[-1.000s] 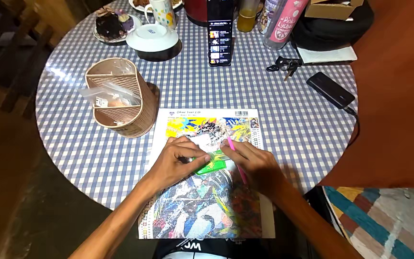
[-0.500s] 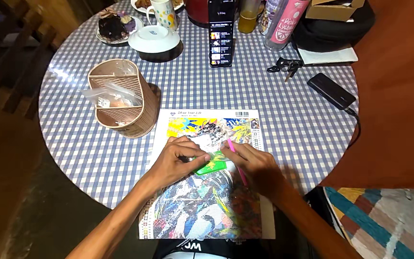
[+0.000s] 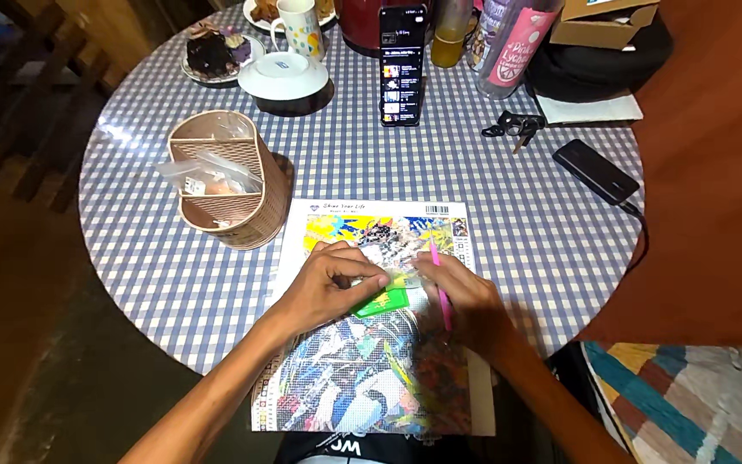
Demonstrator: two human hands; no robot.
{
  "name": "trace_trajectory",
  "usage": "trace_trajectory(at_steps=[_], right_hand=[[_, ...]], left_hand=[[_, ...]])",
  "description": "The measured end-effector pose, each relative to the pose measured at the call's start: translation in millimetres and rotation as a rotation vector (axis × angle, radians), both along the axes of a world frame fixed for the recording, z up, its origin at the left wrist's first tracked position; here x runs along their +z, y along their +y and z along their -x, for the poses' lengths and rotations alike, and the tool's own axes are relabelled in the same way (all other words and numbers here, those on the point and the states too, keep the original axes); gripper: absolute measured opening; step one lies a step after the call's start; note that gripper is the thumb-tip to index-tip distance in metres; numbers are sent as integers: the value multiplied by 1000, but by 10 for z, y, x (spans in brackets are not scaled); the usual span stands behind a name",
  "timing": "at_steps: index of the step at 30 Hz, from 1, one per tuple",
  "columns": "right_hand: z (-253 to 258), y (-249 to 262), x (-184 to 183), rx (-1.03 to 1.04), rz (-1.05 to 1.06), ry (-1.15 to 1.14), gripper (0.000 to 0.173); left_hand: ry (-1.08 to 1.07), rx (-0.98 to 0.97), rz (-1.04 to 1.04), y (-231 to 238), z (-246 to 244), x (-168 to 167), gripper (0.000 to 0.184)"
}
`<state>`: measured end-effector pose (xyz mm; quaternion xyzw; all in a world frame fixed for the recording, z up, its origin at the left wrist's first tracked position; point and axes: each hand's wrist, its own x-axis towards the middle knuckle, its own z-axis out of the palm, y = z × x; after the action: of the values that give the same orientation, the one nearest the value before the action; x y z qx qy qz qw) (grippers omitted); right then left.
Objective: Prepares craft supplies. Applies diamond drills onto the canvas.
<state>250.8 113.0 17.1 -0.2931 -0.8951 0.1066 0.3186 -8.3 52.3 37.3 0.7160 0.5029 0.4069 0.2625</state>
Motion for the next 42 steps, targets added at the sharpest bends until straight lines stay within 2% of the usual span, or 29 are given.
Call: trace_trajectory(at_steps=[8,12,17,26,29,32,38,42], right_hand=[[-41,47,14,-11,155,170,28],[-4,49,10,0,381,333,34],[61,36,-22,46,605,537,38],[212,-61,-25,71,762,707,34],[261,-77,-5,118,821,726,33],[278,-97,44,135,898,727,33],[271,-111,36,139,862,727,34],[336,-133,29,75,710,756,34]], left_hand=[[-30,-75,13,204,-92,221,17],[-104,-167,93,335,-137,468,22],[-20,-243,144,435,-150,712,30],[33,-346,154,336,-27,713,29],[109,-406,183,334,20,792,38],[131,-432,164,367,51,845,30],[115,-422,155,376,54,863,25],[131,-323,56,282,23,792,27]])
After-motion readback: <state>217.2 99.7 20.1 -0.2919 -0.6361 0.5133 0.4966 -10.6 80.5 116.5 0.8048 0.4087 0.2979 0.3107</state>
